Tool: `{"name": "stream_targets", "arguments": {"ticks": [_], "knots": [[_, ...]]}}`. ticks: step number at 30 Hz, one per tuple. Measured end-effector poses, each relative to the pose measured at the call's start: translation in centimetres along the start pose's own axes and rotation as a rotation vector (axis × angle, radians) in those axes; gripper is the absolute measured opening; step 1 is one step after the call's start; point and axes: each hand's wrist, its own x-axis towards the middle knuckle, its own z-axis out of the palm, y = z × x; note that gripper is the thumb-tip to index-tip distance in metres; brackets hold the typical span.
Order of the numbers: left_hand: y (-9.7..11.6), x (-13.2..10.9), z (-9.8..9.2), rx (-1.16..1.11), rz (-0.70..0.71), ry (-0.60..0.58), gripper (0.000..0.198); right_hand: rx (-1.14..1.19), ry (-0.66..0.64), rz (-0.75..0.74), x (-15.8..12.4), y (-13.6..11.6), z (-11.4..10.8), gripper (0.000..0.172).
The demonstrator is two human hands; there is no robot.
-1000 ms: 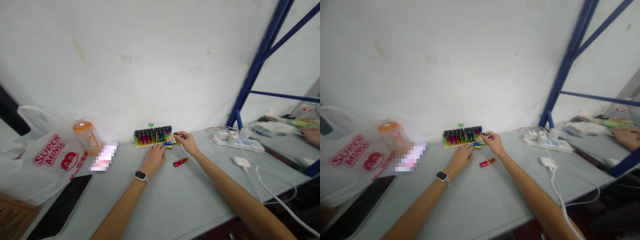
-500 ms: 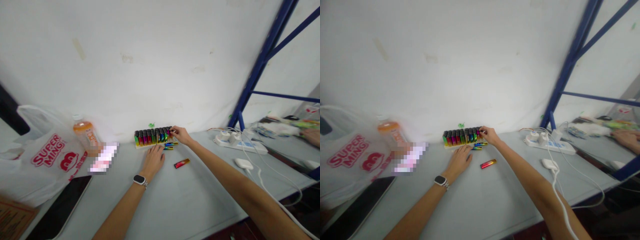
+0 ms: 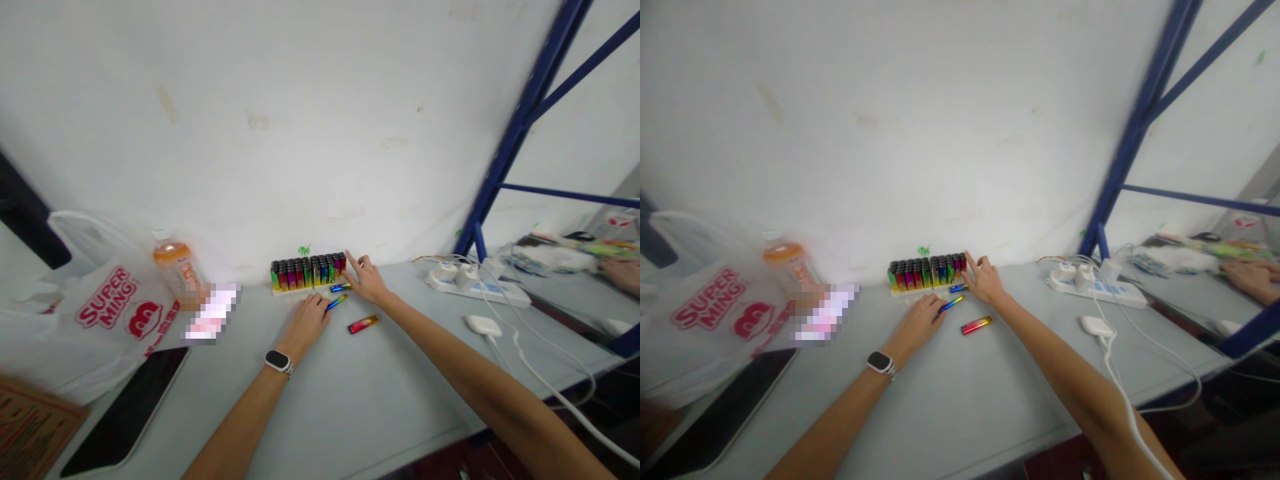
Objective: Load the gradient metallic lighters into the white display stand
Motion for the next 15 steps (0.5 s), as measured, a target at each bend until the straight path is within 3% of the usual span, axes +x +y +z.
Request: {"name": "stream_targets", "arguments": {"ticks": [3, 5, 10, 12, 15], "knots": [[0.0, -0.4, -0.2, -0.152, -0.011, 0.042, 0.019, 0.123, 0.036, -0.001, -1.9, -1.9, -0.7, 0.049], [0.0, -0.7, -0.5, -0.285, -0.031, 0.104, 0.016, 0.191, -0.02, -0.054, -3.0, -3.6, -1.3, 0.04], [0.5, -1.5, -1.7, -0.559, -0.032, 0.359, 0.016, 0.599, -0.219, -0.094, -3.9, -7.5, -2.0, 0.053], [0.6, -1.9, -2.0, -0.638, -0.061, 0.449, 0.016, 0.852, -0.293, -0.012, -3.8, -8.7, -1.7, 0.059], [0.7, -2.4, -2.2, -0.779, -0.139, 0.536, 0.029, 1.173, -0.361, 0.229, -3.9, -10.0, -1.2, 0.062]]}}
